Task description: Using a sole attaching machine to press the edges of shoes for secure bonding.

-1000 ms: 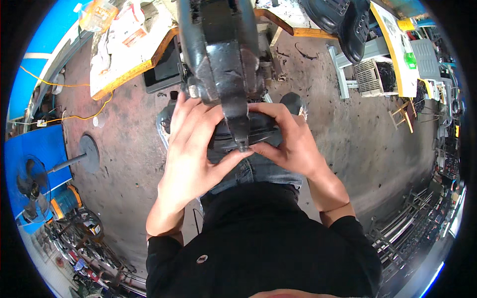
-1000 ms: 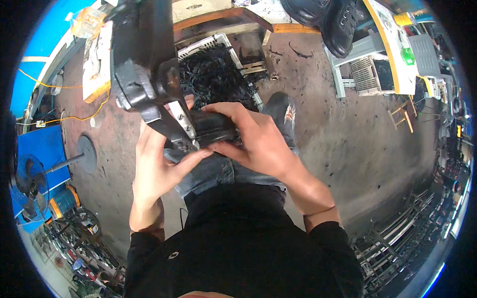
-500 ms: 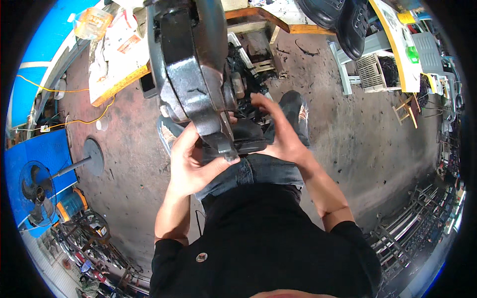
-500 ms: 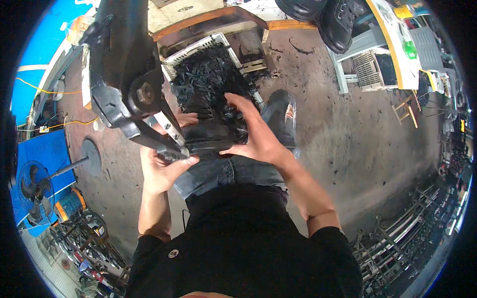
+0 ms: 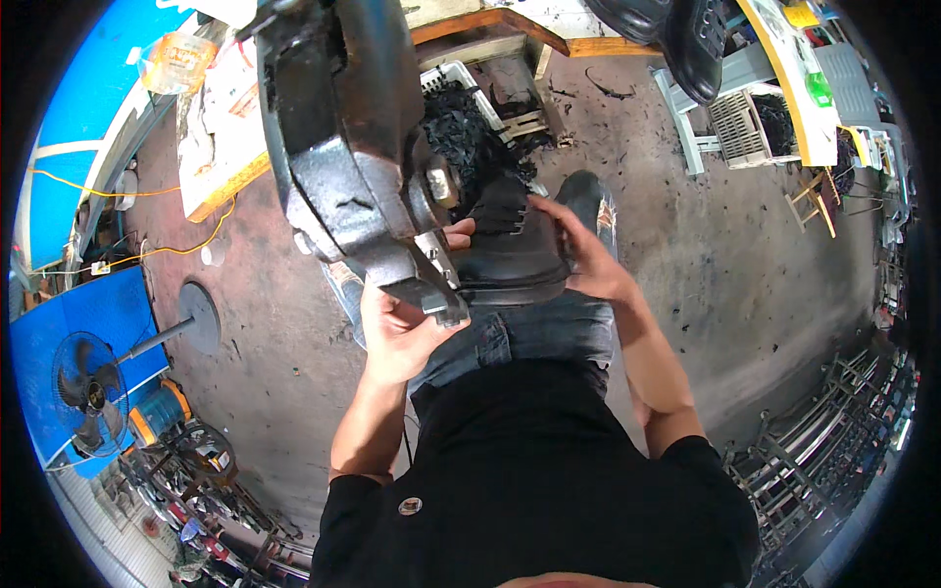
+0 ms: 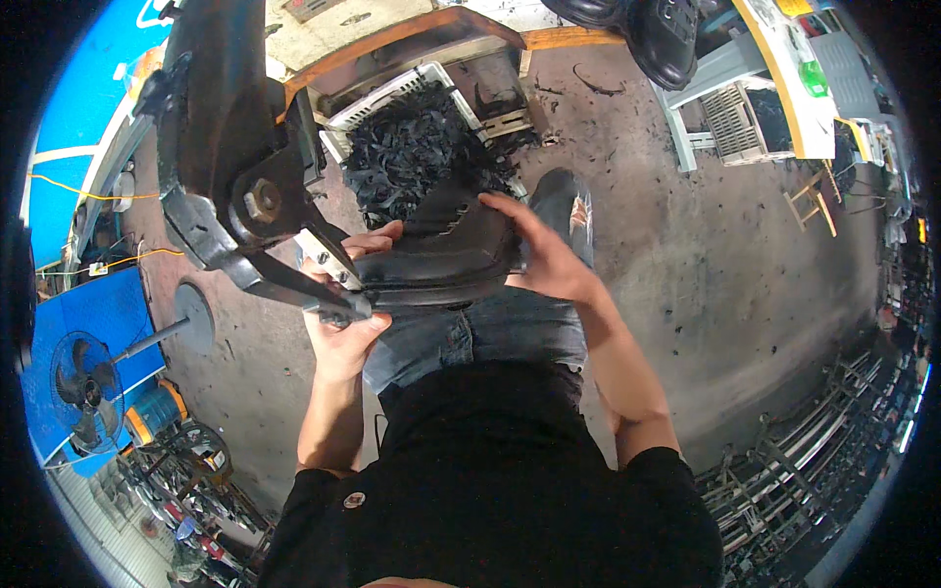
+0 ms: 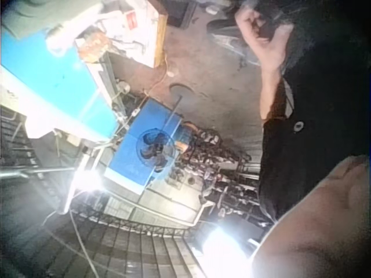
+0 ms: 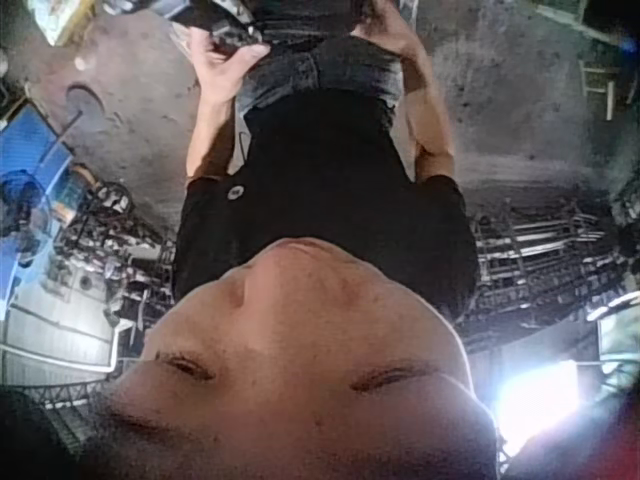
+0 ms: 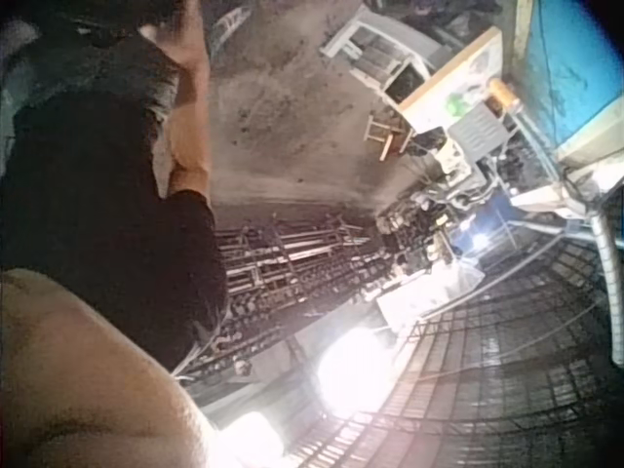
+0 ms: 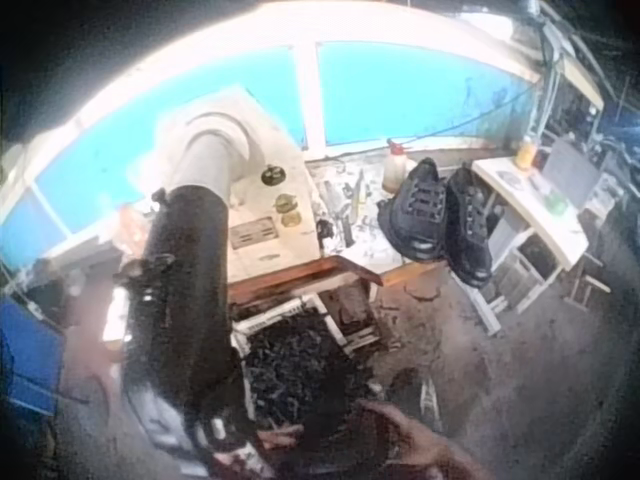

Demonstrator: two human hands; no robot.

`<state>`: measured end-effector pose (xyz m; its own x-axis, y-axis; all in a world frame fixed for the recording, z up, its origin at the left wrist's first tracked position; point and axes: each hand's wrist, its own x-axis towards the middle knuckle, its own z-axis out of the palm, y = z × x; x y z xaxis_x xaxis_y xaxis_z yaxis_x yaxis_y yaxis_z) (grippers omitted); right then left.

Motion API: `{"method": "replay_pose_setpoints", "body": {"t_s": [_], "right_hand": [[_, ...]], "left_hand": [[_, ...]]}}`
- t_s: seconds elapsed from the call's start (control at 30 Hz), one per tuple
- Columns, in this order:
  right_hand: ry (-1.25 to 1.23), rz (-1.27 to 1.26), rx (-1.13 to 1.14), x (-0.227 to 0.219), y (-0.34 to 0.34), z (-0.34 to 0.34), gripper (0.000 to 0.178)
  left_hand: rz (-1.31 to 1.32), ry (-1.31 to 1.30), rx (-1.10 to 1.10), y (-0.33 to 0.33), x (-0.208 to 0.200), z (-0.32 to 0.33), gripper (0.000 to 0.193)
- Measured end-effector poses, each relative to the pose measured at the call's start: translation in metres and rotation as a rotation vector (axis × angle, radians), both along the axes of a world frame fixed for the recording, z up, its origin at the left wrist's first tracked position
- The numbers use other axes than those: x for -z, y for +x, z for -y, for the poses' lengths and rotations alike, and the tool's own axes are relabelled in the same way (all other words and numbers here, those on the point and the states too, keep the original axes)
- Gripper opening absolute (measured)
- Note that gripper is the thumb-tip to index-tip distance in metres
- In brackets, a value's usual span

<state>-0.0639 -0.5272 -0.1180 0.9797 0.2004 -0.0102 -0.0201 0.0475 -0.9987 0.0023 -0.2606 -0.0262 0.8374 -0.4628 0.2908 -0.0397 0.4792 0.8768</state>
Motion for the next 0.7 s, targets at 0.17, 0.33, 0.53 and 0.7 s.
{"method": "replay_pose_setpoints", "body": {"t_s": [0.17,0.33,0.53,0.7], "right_hand": [[-0.253,-0.027,0.005,-0.021,-0.003,0.036,0.108],[-0.359,-0.02,0.131,-0.056,-0.001,0.059,0.11],[-0.392,0.023,0.164,-0.094,0.0,0.079,0.121],[-0.157,-0.009,0.187,-0.114,0.002,0.072,0.119]], "left_hand": [[-0.024,-0.026,-0.032,-0.003,0.003,0.0,0.065],[-0.136,0.014,-0.083,-0.008,-0.001,-0.002,0.071],[-0.291,0.071,-0.196,-0.016,0.018,-0.02,0.075],[-0.376,-0.088,-0.115,-0.014,0.024,-0.03,0.067]]}}
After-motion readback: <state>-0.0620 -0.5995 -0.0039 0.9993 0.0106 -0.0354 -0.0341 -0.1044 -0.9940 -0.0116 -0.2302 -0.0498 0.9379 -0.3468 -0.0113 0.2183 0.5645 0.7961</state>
